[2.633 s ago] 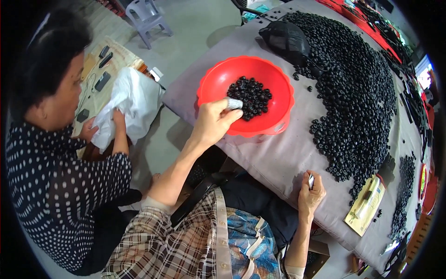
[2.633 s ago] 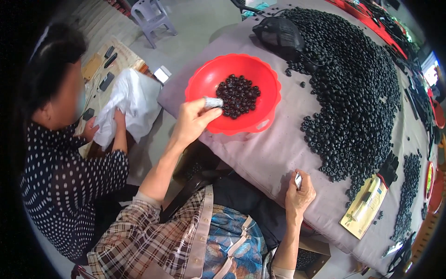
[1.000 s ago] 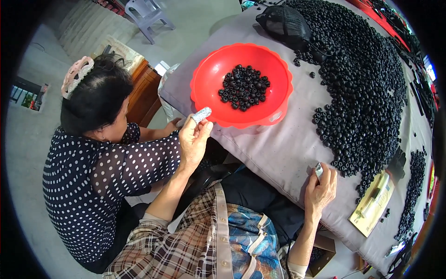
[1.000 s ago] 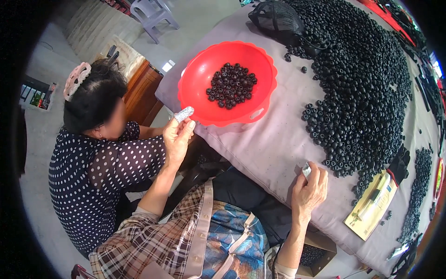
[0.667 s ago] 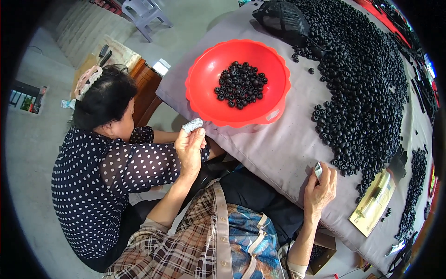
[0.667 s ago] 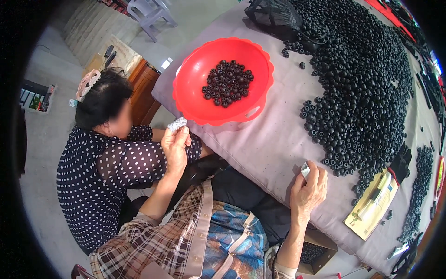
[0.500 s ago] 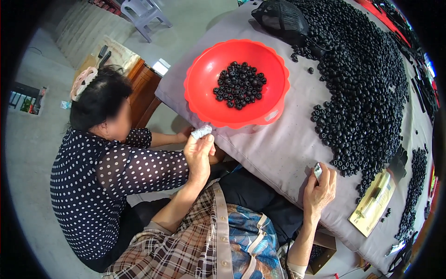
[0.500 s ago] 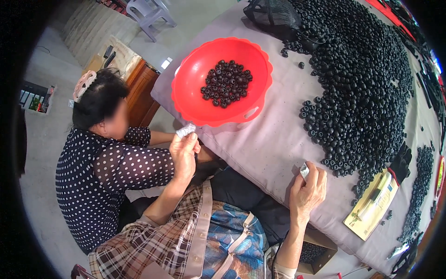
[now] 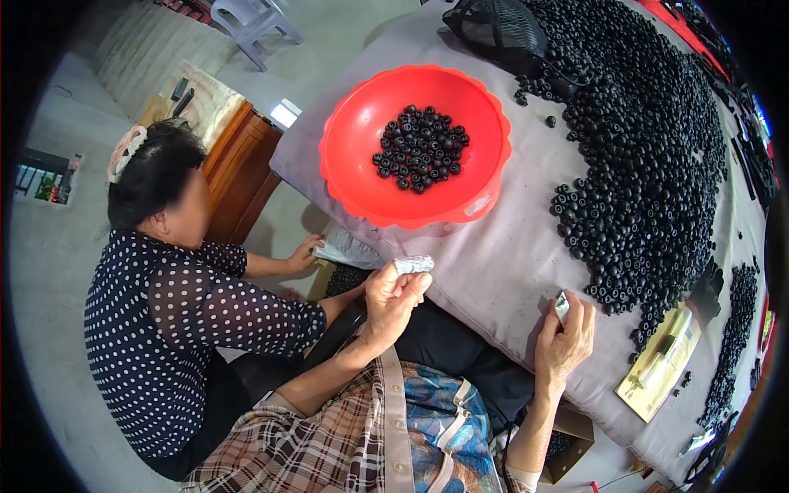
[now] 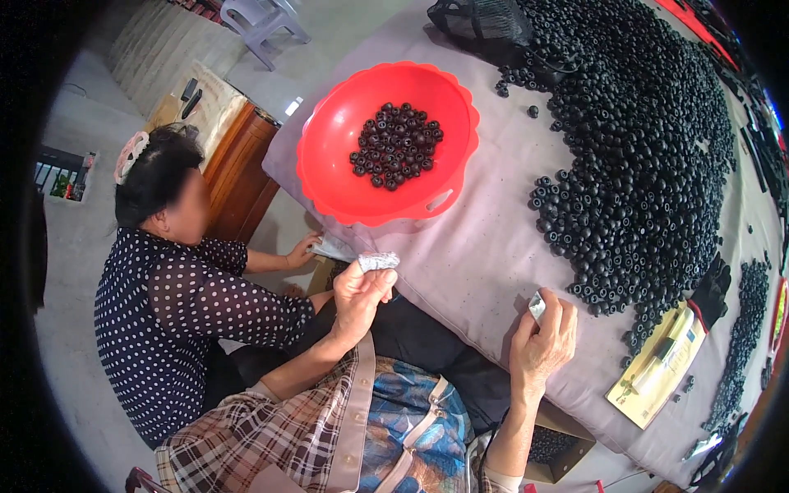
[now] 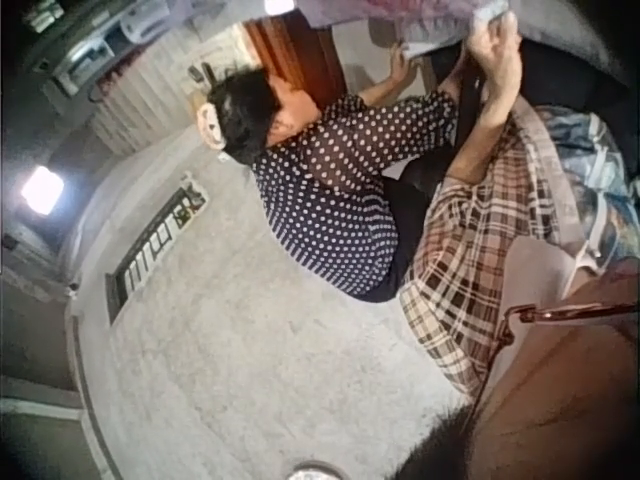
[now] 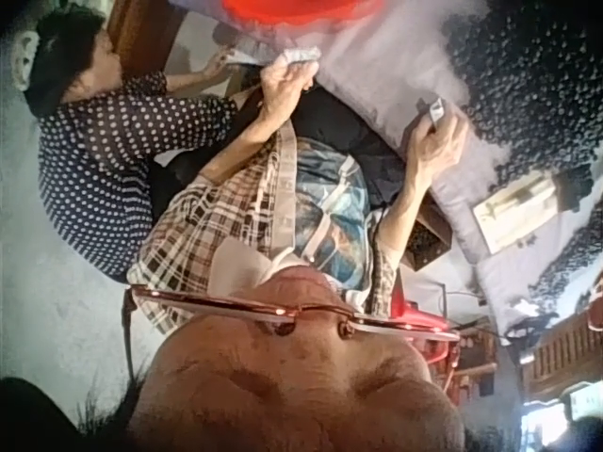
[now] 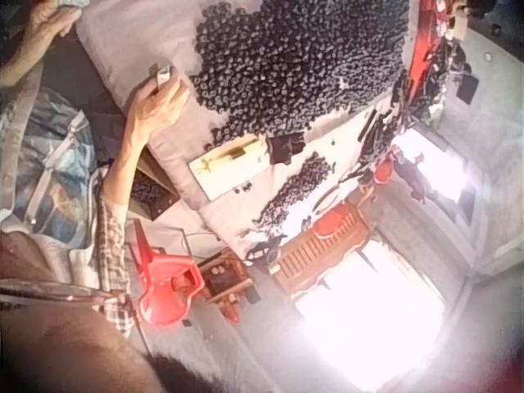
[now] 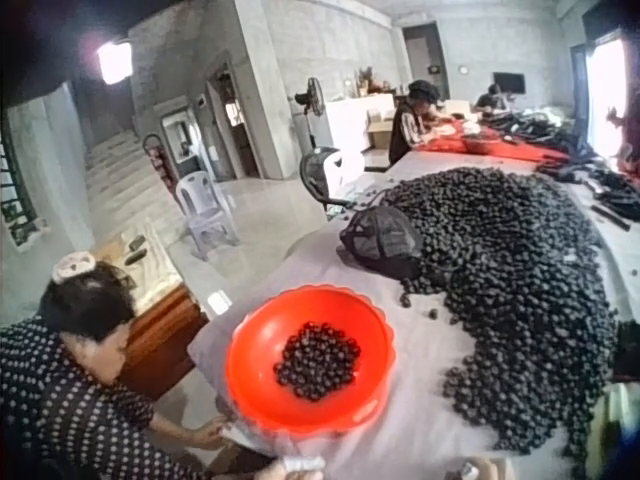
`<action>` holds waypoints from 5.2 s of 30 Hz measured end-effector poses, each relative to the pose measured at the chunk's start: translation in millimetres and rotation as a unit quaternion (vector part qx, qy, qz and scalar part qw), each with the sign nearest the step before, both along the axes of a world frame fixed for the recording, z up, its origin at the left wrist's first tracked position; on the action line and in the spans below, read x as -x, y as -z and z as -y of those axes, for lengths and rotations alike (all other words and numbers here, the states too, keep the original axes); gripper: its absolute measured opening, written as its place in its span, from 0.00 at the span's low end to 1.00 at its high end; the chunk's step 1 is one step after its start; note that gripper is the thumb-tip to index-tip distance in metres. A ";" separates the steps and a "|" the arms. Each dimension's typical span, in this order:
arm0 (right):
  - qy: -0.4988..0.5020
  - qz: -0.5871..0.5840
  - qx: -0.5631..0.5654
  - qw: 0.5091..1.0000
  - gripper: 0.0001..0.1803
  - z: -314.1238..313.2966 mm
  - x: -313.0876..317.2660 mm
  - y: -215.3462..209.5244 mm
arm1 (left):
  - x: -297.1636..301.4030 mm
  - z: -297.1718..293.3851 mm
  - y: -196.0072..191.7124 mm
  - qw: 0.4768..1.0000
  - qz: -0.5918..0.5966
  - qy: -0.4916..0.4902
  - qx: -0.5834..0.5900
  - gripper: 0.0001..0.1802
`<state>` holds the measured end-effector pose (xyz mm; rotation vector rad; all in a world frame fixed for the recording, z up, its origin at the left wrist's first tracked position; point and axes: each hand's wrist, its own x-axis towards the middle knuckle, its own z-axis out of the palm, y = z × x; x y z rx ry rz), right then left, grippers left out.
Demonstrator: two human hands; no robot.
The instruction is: The person sorts small black spheres by hand on a table, then marks them with a marker pen.
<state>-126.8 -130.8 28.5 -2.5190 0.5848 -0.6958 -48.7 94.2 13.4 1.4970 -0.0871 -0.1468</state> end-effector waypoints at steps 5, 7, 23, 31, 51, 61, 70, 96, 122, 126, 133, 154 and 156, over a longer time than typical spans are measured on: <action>0.001 -0.008 -0.001 1.000 0.17 -0.3 1.0 -0.4 | -1.9 3.0 -10.6 0.999 0.036 0.022 -0.011 0.07; 0.000 -0.010 -0.002 1.000 0.17 0.0 0.8 -0.8 | -2.2 -1.8 -13.0 1.000 0.029 0.000 0.001 0.08; 0.006 -0.019 -0.008 1.000 0.16 -0.2 2.3 1.8 | -8.5 -9.9 10.6 0.995 -0.089 0.035 0.017 0.11; 0.009 -0.013 -0.005 1.000 0.10 0.3 2.0 0.9 | -10.9 -10.4 5.2 0.996 -0.086 0.037 0.004 0.10; 0.012 -0.030 -0.024 0.999 0.16 -0.2 3.1 -1.2 | -17.2 -8.4 3.7 0.993 -0.080 0.065 -0.056 0.10; 0.015 -0.037 -0.027 0.999 0.16 -1.0 1.4 -0.8 | -17.0 -8.3 5.5 0.993 -0.082 0.066 -0.061 0.10; 0.012 -0.028 -0.023 0.999 0.16 -0.7 1.2 -0.4 | -16.6 -6.8 2.5 0.994 -0.069 0.067 -0.055 0.09; 0.011 -0.029 -0.019 0.999 0.16 -2.0 0.8 -1.6 | -14.4 -9.2 8.4 0.996 -0.068 0.056 -0.031 0.09; 0.015 -0.052 -0.017 0.998 0.16 -5.2 1.9 -4.2 | -15.0 -29.6 21.7 0.998 -0.068 -0.016 0.003 0.09; 0.015 -0.045 -0.018 0.999 0.16 -3.2 3.1 -1.0 | -27.0 -45.9 41.0 0.982 -0.091 -0.134 0.101 0.06; 0.016 -0.047 -0.013 0.999 0.15 -1.8 3.3 1.7 | -65.9 -89.0 69.1 0.925 -0.335 -0.149 0.098 0.07; 0.014 -0.063 0.005 0.998 0.17 1.1 -7.2 -2.4 | -48.6 -123.7 205.7 0.865 0.012 0.414 -0.283 0.27; 0.008 -0.064 0.010 0.998 0.17 -0.4 -9.5 -1.7 | -46.1 -130.6 197.9 0.874 -0.030 0.410 -0.259 0.28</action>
